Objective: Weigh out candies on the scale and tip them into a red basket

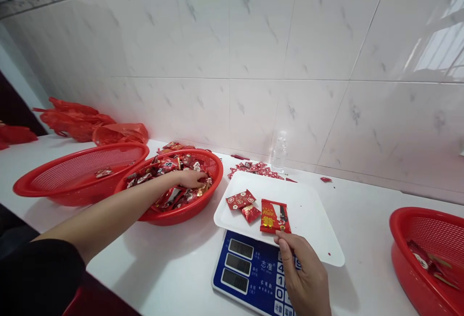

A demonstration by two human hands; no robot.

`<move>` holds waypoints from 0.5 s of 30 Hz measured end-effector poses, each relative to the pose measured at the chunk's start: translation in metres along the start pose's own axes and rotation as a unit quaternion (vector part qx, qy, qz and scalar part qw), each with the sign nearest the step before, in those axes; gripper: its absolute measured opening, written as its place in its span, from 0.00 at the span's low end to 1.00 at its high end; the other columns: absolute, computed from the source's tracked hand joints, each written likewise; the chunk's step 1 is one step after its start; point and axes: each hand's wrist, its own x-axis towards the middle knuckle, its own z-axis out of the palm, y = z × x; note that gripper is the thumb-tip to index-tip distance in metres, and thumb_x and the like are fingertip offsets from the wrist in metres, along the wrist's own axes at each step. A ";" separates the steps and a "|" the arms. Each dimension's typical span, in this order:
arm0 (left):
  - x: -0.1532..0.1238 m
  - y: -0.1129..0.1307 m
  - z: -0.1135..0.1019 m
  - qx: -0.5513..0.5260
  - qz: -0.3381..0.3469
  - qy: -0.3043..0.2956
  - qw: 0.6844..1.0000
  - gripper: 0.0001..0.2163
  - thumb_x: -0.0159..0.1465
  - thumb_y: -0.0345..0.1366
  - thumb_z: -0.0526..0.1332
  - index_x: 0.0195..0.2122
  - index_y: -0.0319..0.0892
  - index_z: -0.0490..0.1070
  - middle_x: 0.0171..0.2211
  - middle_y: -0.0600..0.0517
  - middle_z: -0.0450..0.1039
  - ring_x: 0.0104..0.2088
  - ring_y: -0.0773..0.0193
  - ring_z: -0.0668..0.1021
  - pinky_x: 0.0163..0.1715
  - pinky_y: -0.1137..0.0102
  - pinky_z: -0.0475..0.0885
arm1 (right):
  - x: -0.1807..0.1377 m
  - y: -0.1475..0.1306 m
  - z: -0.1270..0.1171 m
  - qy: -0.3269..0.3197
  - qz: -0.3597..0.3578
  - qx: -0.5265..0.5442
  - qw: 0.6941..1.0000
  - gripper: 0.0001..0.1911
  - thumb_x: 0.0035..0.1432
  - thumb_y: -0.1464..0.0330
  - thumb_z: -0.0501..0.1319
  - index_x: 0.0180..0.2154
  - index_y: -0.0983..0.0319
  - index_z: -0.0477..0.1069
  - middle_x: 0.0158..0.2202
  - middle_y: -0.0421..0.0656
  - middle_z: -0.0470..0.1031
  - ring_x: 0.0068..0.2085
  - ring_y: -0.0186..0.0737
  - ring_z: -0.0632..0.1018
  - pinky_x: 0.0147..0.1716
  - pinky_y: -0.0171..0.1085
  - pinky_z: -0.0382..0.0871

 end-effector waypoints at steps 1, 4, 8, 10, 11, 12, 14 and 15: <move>0.001 -0.005 0.006 0.013 -0.006 -0.015 1.000 0.14 0.66 0.39 0.59 0.50 0.40 0.68 0.50 0.46 0.70 0.45 0.58 0.76 0.45 0.57 0.73 | -0.001 -0.002 0.002 0.007 0.008 0.008 1.000 0.12 0.63 0.58 0.55 0.37 0.55 0.75 0.37 0.40 0.78 0.40 0.40 0.78 0.41 0.35 0.72; 0.009 -0.007 0.022 0.042 -0.015 -0.028 0.999 0.15 0.66 0.39 0.58 0.52 0.40 0.67 0.51 0.45 0.69 0.46 0.57 0.75 0.45 0.57 0.73 | -0.002 -0.007 0.005 0.023 0.014 0.024 0.999 0.15 0.62 0.56 0.55 0.35 0.56 0.75 0.37 0.41 0.79 0.39 0.42 0.78 0.41 0.37 0.72; 0.021 -0.001 0.033 0.066 -0.022 -0.014 0.997 0.14 0.66 0.39 0.58 0.52 0.40 0.68 0.51 0.45 0.69 0.47 0.57 0.75 0.45 0.57 0.73 | -0.002 -0.007 0.005 0.036 0.021 0.028 0.999 0.16 0.61 0.55 0.55 0.32 0.57 0.75 0.35 0.41 0.79 0.37 0.43 0.78 0.40 0.38 0.72; 0.023 0.000 0.035 0.065 -0.021 0.003 0.998 0.14 0.66 0.38 0.58 0.51 0.41 0.68 0.51 0.46 0.69 0.47 0.58 0.75 0.45 0.58 0.73 | -0.003 -0.006 0.004 0.040 0.023 0.025 0.999 0.16 0.62 0.55 0.55 0.32 0.57 0.75 0.35 0.42 0.79 0.36 0.43 0.78 0.40 0.38 0.72; 0.024 0.000 0.035 0.061 -0.020 0.015 0.998 0.14 0.66 0.38 0.59 0.51 0.41 0.68 0.51 0.46 0.69 0.46 0.58 0.75 0.45 0.58 0.73 | -0.003 -0.005 0.004 0.041 0.022 0.023 0.999 0.17 0.62 0.55 0.54 0.31 0.57 0.74 0.35 0.42 0.79 0.36 0.43 0.78 0.40 0.38 0.73; 0.023 -0.001 0.034 0.055 -0.019 0.029 0.998 0.14 0.66 0.38 0.59 0.51 0.40 0.68 0.51 0.46 0.70 0.46 0.58 0.75 0.45 0.58 0.73 | -0.003 -0.005 0.003 0.041 0.019 0.022 0.999 0.17 0.62 0.55 0.54 0.31 0.57 0.74 0.35 0.43 0.79 0.36 0.43 0.78 0.40 0.38 0.73; 0.020 -0.003 0.029 0.034 -0.019 0.064 0.997 0.14 0.66 0.38 0.59 0.51 0.40 0.68 0.50 0.46 0.70 0.46 0.58 0.75 0.45 0.58 0.73 | -0.003 -0.005 0.003 0.041 0.013 0.022 0.999 0.17 0.62 0.55 0.54 0.31 0.57 0.74 0.35 0.43 0.79 0.36 0.43 0.78 0.39 0.38 0.72; 0.018 -0.004 0.025 0.019 -0.019 0.086 0.996 0.13 0.66 0.38 0.59 0.51 0.41 0.68 0.51 0.46 0.70 0.47 0.58 0.75 0.45 0.58 0.73 | -0.003 -0.005 0.003 0.042 0.012 0.022 0.999 0.17 0.62 0.55 0.55 0.31 0.57 0.75 0.35 0.43 0.79 0.36 0.43 0.78 0.39 0.38 0.72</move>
